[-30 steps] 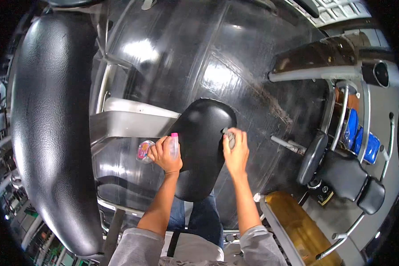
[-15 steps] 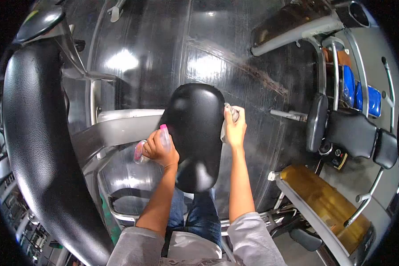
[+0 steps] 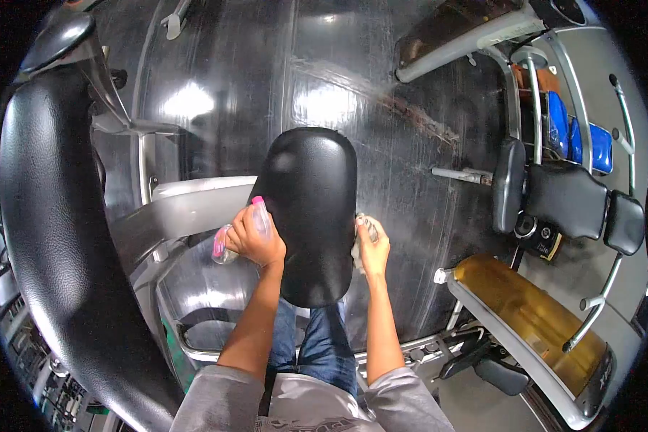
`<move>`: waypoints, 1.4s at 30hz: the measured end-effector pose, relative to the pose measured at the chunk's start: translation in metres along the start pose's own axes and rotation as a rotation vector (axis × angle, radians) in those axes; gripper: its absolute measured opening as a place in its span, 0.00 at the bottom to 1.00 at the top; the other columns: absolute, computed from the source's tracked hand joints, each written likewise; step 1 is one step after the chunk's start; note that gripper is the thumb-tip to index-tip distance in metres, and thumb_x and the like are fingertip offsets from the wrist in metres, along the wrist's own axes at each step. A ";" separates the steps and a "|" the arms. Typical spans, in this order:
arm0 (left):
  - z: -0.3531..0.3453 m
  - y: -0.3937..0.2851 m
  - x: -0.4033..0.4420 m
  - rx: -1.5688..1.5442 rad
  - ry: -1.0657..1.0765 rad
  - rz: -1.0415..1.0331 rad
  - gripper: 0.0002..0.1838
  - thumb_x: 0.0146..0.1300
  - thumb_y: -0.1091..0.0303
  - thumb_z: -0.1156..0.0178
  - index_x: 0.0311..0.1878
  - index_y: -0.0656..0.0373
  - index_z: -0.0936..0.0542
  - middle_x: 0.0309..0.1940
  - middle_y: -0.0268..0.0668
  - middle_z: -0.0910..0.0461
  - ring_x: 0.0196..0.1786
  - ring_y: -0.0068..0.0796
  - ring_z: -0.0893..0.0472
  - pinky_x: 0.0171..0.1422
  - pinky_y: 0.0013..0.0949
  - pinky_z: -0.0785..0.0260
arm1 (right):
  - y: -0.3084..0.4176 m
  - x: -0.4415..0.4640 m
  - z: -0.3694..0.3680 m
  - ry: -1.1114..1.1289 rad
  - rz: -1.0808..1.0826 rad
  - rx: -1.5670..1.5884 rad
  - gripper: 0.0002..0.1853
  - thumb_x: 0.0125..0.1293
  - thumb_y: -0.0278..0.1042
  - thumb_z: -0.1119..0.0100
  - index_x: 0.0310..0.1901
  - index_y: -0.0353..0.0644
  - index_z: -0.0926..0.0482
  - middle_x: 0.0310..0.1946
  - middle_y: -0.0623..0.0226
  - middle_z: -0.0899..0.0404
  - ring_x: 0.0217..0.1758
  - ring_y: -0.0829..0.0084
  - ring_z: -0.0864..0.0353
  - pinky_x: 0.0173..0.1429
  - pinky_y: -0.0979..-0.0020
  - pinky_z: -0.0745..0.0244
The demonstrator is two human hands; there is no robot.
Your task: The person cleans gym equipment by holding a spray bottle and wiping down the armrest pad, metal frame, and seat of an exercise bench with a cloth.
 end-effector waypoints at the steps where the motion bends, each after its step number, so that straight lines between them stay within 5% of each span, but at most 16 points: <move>1: 0.000 0.000 0.000 -0.006 0.015 0.014 0.16 0.57 0.60 0.31 0.50 0.46 0.18 0.51 0.27 0.20 0.55 0.37 0.25 0.66 0.46 0.44 | 0.013 0.005 -0.003 -0.003 0.014 0.008 0.21 0.65 0.49 0.31 0.48 0.40 0.15 0.36 0.62 0.14 0.43 0.72 0.17 0.53 0.67 0.24; 8: 0.001 -0.002 0.001 -0.015 0.034 0.018 0.18 0.56 0.61 0.30 0.51 0.46 0.18 0.51 0.26 0.20 0.55 0.37 0.25 0.67 0.46 0.46 | 0.092 0.016 -0.020 -0.130 0.279 -0.058 0.16 0.65 0.43 0.31 0.48 0.41 0.15 0.38 0.59 0.13 0.42 0.69 0.15 0.51 0.66 0.23; 10: 0.001 -0.001 0.000 -0.023 0.035 0.031 0.18 0.56 0.61 0.30 0.51 0.46 0.18 0.51 0.26 0.20 0.56 0.37 0.25 0.66 0.45 0.45 | 0.109 -0.008 -0.018 -0.115 0.571 -0.212 0.12 0.64 0.36 0.31 0.47 0.42 0.15 0.40 0.59 0.15 0.43 0.65 0.15 0.51 0.66 0.23; 17: 0.002 -0.001 0.001 -0.032 0.038 0.034 0.18 0.55 0.61 0.30 0.51 0.45 0.18 0.51 0.27 0.20 0.55 0.36 0.26 0.65 0.44 0.45 | 0.074 -0.065 -0.007 0.033 0.801 -0.481 0.15 0.56 0.30 0.27 0.47 0.50 0.15 0.43 0.63 0.19 0.47 0.60 0.16 0.50 0.63 0.20; 25: 0.006 -0.005 0.003 -0.046 0.005 0.026 0.17 0.52 0.60 0.28 0.47 0.43 0.18 0.49 0.24 0.21 0.52 0.36 0.27 0.65 0.46 0.46 | 0.127 -0.003 -0.022 -0.085 0.681 -0.371 0.11 0.62 0.33 0.31 0.47 0.49 0.14 0.44 0.63 0.19 0.48 0.60 0.16 0.53 0.63 0.21; 37: 0.004 -0.004 0.001 -0.059 0.031 0.028 0.19 0.53 0.61 0.29 0.49 0.45 0.19 0.49 0.26 0.21 0.53 0.36 0.27 0.66 0.47 0.47 | 0.109 -0.065 -0.026 0.291 0.838 -0.708 0.15 0.56 0.34 0.30 0.47 0.55 0.14 0.45 0.69 0.21 0.49 0.62 0.19 0.49 0.60 0.20; 42: 0.004 -0.003 0.001 -0.058 0.022 0.023 0.20 0.52 0.61 0.28 0.49 0.44 0.19 0.50 0.24 0.22 0.53 0.36 0.27 0.65 0.46 0.47 | 0.131 -0.026 -0.030 0.042 0.755 -0.534 0.13 0.60 0.31 0.31 0.47 0.49 0.14 0.45 0.62 0.21 0.50 0.58 0.19 0.53 0.60 0.22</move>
Point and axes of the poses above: each hand's wrist, its own x-axis towards the middle knuckle, its own z-axis out of the back of the hand, y = z × x, the point moved 6 cm from there along x, towards the middle knuckle
